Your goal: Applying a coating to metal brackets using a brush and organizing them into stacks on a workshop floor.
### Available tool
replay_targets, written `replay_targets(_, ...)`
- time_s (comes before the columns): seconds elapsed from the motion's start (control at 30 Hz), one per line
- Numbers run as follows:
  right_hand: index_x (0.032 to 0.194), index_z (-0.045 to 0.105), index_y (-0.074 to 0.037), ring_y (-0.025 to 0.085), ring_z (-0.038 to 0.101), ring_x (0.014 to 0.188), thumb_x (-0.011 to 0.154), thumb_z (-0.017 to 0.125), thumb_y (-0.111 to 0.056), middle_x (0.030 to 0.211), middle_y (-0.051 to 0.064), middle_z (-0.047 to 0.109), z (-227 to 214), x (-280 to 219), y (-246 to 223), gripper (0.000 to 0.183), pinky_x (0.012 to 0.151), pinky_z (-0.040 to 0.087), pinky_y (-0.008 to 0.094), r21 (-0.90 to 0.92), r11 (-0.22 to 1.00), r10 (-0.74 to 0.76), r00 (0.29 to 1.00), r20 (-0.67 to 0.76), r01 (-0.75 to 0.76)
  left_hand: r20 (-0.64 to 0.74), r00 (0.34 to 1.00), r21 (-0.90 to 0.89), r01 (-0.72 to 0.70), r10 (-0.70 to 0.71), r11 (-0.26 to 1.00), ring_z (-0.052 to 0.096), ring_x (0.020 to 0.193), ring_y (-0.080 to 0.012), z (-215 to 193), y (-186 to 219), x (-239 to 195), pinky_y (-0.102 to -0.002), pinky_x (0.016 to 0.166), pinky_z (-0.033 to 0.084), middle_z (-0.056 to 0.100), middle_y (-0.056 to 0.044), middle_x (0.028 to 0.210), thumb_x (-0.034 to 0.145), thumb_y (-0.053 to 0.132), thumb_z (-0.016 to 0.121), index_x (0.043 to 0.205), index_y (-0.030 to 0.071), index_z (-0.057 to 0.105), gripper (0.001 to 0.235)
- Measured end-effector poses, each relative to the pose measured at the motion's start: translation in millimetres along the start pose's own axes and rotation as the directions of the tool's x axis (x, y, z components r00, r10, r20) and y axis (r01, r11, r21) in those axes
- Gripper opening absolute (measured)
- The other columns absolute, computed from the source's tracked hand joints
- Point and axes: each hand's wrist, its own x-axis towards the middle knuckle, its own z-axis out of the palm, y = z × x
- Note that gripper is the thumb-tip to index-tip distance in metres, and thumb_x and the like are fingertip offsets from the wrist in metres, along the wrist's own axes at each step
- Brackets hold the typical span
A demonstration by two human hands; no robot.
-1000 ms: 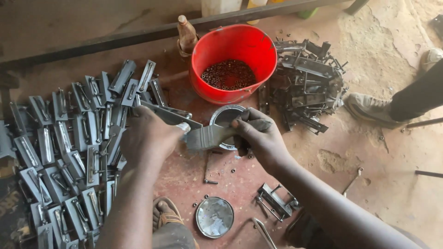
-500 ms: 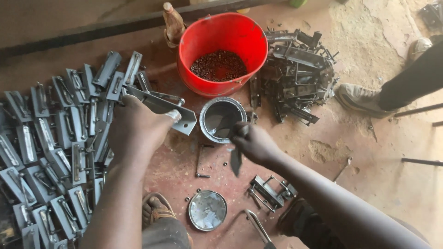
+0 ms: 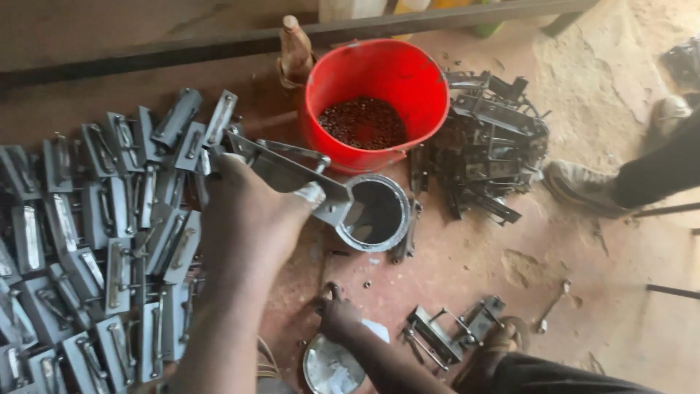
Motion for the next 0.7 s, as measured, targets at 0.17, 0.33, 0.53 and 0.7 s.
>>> replay_targets(0.17, 0.147, 0.042, -0.013, 0.040, 0.049, 0.123, 0.108, 0.046, -0.022, 0.166, 0.010, 0.004, 1, 6, -32, 0.041, 0.097, 0.051, 0.054, -0.127, 0.979, 0.168, 0.984, 0.057, -0.160, 0.021, 1.000, -0.035, -0.007, 0.007, 0.999, 0.071, 0.099, -0.0341, 6, 1, 3, -0.050, 0.078, 0.059, 0.069, -0.012, 0.119, 0.073, 0.046, 0.089, 0.122, 0.007, 0.053, 0.072)
replay_targets(0.33, 0.113, 0.054, -0.011, 0.046, 0.067, 0.104, 0.102, 0.033, -0.030, 0.109, 0.024, 0.071, 16, 31, 18, 0.030, 0.090, 0.048, 0.056, 0.248, 0.920, 0.352, 0.917, -0.186, -0.303, 0.039, 0.999, -0.123, -0.009, 0.014, 0.992, 0.070, 0.107, -0.0360, -3, 7, -4, -0.049, 0.085, 0.058, 0.067, -0.015, 0.125, 0.073, 0.045, 0.088, 0.126, 0.006, 0.053, 0.074)
replay_targets(0.53, 0.110, 0.051, -0.010, 0.050, 0.067, 0.089, 0.088, 0.065, -0.020, 0.101, 0.021, 0.068, -19, 9, 61, 0.028, 0.072, 0.052, 0.060, 0.015, 0.986, 0.163, 0.951, -0.263, -0.165, 0.258, 0.952, -0.407, -0.045, 0.162, 0.912, 0.065, 0.077, -0.0191, 9, -2, 6, -0.038, 0.066, 0.040, 0.075, -0.002, 0.080, 0.060, 0.074, 0.051, 0.101, 0.026, 0.080, 0.069)
replay_targets(0.7, 0.132, 0.055, -0.008, 0.033, 0.072, 0.096, 0.106, 0.053, -0.025, 0.107, 0.015, 0.072, -92, -39, 67, 0.031, 0.069, 0.059, 0.046, -0.527, 0.827, -0.112, 0.975, 0.190, 0.198, 0.534, 0.825, -0.689, 0.299, 0.184, 0.660, 0.033, 0.048, -0.0099, 28, -3, 13, -0.028, 0.041, 0.022, 0.049, 0.000, 0.066, 0.100, 0.040, 0.044, 0.084, 0.017, 0.063, 0.034)
